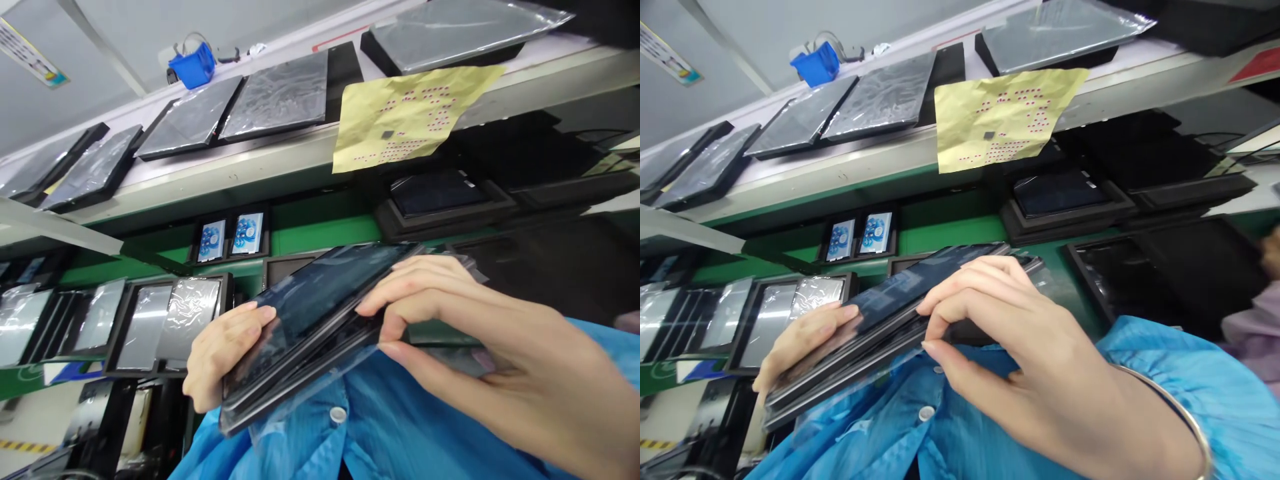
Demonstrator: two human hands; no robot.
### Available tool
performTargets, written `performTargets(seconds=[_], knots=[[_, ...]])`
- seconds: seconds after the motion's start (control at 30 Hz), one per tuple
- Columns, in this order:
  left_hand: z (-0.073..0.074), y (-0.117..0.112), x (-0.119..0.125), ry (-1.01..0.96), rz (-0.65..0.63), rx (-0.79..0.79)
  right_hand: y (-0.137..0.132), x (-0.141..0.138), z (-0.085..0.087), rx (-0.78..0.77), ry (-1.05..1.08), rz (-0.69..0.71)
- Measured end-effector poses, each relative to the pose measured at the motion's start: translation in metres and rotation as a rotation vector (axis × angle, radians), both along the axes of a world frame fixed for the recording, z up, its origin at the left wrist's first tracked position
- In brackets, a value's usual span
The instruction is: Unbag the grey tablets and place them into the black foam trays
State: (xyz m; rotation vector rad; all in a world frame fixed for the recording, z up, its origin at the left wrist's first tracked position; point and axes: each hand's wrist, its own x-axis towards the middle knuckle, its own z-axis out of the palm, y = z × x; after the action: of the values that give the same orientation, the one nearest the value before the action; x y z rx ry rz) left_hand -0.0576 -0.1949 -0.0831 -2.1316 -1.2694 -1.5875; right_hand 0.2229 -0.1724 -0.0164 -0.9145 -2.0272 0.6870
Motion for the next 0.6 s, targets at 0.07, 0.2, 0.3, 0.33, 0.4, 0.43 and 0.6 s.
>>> performTargets(seconds=[0.07,0.2,0.3,0.33,0.4,0.43,0.6], knots=[[0.001,-0.001,0.000,0.003,-0.004,-0.025,0.000,-0.001,-0.003,-0.004,0.007,0.002],[0.001,-0.002,0.002,0.002,-0.001,-0.078,0.001,-0.001,-0.008,-0.013,0.028,-0.014],[0.000,-0.002,0.004,-0.023,0.007,-0.074,0.000,0.000,-0.009,-0.024,0.033,-0.028],[-0.001,-0.002,0.005,-0.027,0.012,-0.064,-0.001,0.000,-0.009,-0.024,0.032,-0.034],[-0.002,-0.002,0.004,-0.017,0.006,-0.038,-0.001,-0.001,-0.009,-0.014,0.030,-0.034],[-0.002,-0.001,0.003,-0.009,-0.005,-0.028,-0.001,-0.002,-0.010,-0.007,0.030,-0.032],[-0.003,-0.001,-0.001,0.009,-0.037,-0.031,-0.001,-0.003,-0.012,0.025,0.035,-0.050]])
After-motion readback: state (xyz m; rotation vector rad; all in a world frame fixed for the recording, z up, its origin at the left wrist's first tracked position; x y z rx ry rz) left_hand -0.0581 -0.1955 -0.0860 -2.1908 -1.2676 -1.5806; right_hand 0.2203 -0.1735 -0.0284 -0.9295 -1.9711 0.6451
